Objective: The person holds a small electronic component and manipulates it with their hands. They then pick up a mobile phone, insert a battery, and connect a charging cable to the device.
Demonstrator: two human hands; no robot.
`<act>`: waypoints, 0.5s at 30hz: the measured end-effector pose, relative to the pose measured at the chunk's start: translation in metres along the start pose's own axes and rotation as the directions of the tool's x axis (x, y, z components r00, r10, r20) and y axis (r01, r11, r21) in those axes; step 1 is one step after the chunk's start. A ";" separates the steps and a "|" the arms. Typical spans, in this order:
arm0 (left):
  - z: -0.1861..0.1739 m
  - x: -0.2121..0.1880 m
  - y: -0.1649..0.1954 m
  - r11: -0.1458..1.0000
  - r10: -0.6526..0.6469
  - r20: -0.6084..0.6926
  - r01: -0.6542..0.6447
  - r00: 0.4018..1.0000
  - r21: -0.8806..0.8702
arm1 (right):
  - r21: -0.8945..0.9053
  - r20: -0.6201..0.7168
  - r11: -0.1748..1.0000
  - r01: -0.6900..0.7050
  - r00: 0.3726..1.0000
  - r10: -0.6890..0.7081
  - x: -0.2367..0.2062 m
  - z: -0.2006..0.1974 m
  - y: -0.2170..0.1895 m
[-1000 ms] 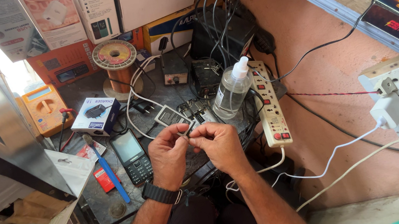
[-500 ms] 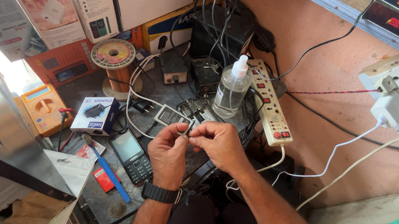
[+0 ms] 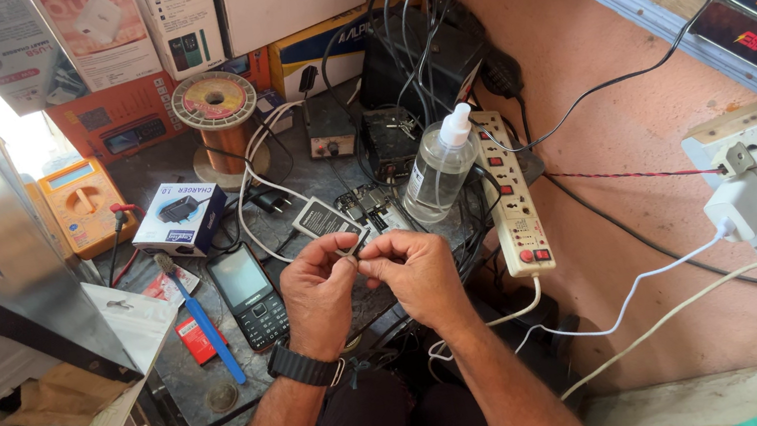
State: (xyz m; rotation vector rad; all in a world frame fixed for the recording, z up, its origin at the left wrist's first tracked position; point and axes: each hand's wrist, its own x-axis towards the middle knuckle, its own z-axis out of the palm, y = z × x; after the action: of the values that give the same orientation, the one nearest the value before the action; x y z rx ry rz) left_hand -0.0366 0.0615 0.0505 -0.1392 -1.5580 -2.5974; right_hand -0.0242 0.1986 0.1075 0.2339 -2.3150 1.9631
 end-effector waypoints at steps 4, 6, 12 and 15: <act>0.000 0.000 0.000 1.000 0.003 -0.003 -0.003 1.000 0.019 | 0.006 -0.002 1.000 -0.005 1.000 0.005 0.000 0.000 0.001; 0.000 0.000 0.001 1.000 -0.001 -0.006 0.001 1.000 0.024 | 0.004 0.001 1.000 -0.001 1.000 0.001 0.000 0.000 0.001; 0.001 0.000 0.002 1.000 0.001 -0.003 -0.001 1.000 0.006 | 0.008 0.000 1.000 -0.003 1.000 0.003 0.000 0.001 0.001; 0.001 0.000 0.003 1.000 0.007 -0.006 -0.006 1.000 0.023 | 0.007 0.001 1.000 -0.002 1.000 0.002 0.000 0.001 0.001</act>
State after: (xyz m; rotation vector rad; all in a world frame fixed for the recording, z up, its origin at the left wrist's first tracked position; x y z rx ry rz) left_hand -0.0360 0.0610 0.0539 -0.1336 -1.5821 -2.5714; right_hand -0.0248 0.1981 0.1066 0.2333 -2.3100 1.9721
